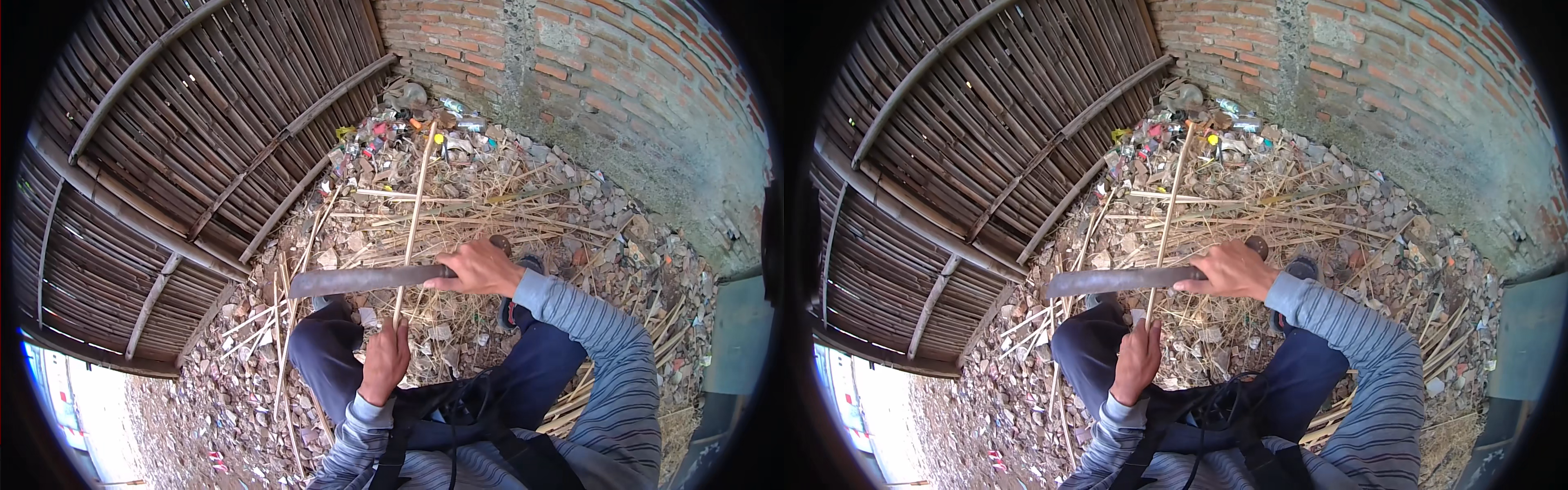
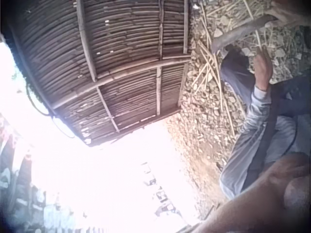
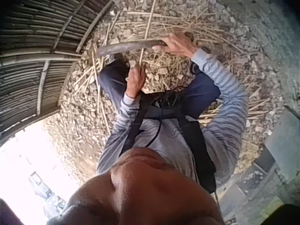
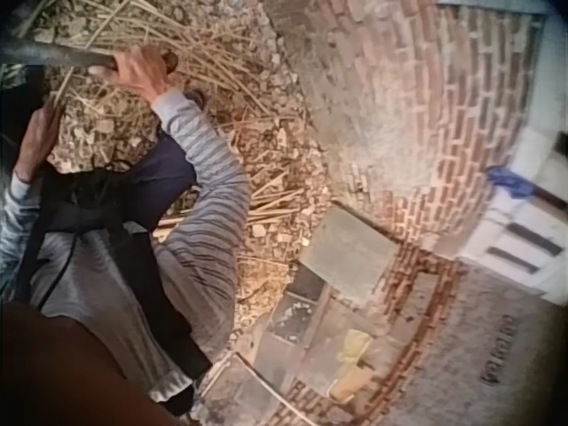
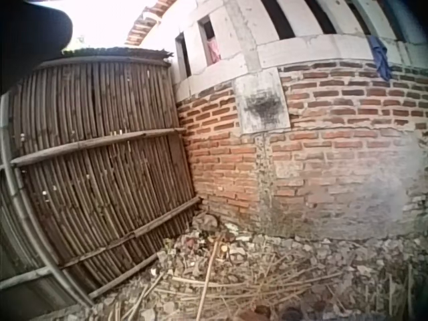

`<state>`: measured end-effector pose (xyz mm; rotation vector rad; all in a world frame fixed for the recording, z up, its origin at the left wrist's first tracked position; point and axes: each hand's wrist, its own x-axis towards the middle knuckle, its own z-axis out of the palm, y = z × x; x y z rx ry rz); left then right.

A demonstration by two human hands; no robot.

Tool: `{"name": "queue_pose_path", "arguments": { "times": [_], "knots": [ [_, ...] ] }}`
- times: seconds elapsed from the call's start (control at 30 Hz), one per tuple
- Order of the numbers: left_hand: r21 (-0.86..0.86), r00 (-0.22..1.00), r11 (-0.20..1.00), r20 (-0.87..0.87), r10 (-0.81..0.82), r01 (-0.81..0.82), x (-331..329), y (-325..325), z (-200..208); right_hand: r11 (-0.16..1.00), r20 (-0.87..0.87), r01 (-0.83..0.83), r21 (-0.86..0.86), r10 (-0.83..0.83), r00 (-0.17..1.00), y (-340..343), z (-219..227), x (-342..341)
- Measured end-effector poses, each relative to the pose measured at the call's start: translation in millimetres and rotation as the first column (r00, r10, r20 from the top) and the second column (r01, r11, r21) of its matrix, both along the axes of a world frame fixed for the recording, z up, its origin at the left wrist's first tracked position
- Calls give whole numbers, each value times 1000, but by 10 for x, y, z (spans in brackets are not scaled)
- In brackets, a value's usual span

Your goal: The person holds and shaves bamboo strips using a large knife.

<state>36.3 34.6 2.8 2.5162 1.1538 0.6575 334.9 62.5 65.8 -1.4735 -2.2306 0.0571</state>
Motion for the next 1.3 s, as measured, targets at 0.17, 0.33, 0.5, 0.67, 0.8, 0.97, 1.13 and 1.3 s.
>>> {"name": "queue_pose_path", "arguments": {
  "times": [0.17, 0.33, 0.5, 0.67, 0.8, 0.97, 1.13, 1.3],
  "knots": [
    [263, 995, 965, -96, 24, 2, 27, 37, 89, 998, -71, 11, -69, -16, 997, -41, 151, -85],
    [-69, 981, 997, -193, 8, -22, 42, 89, 212, 984, -7, 69, -167, -71, 997, -9, 230, -57],
    [27, 990, 1000, -139, 16, -12, -7, 63, 186, 994, -41, 53, -97, -57, 998, -78, 192, -200],
    [197, 977, 980, -214, 13, 30, -26, 39, 161, 999, 28, -41, 27, 41, 999, 53, 22, -107],
    [138, 983, 990, -184, 10, 16, -145, -139, 78, 971, -109, 224, -81, -232, 967, 401, -50, 448],
    [115, 997, 993, 61, -44, 37, -3, -96, 175, 972, -85, 215, -100, -223, 971, 189, -120, 349],
    [158, 983, 985, -177, -43, 71, -55, -103, 84, 995, 52, -8, 101, 3, 999, 57, -52, 8],
    [270, 951, 949, -300, -79, 164, -196, -176, 131, 976, -113, 142, -164, -162, 980, 279, -113, 504]
  ]
}}
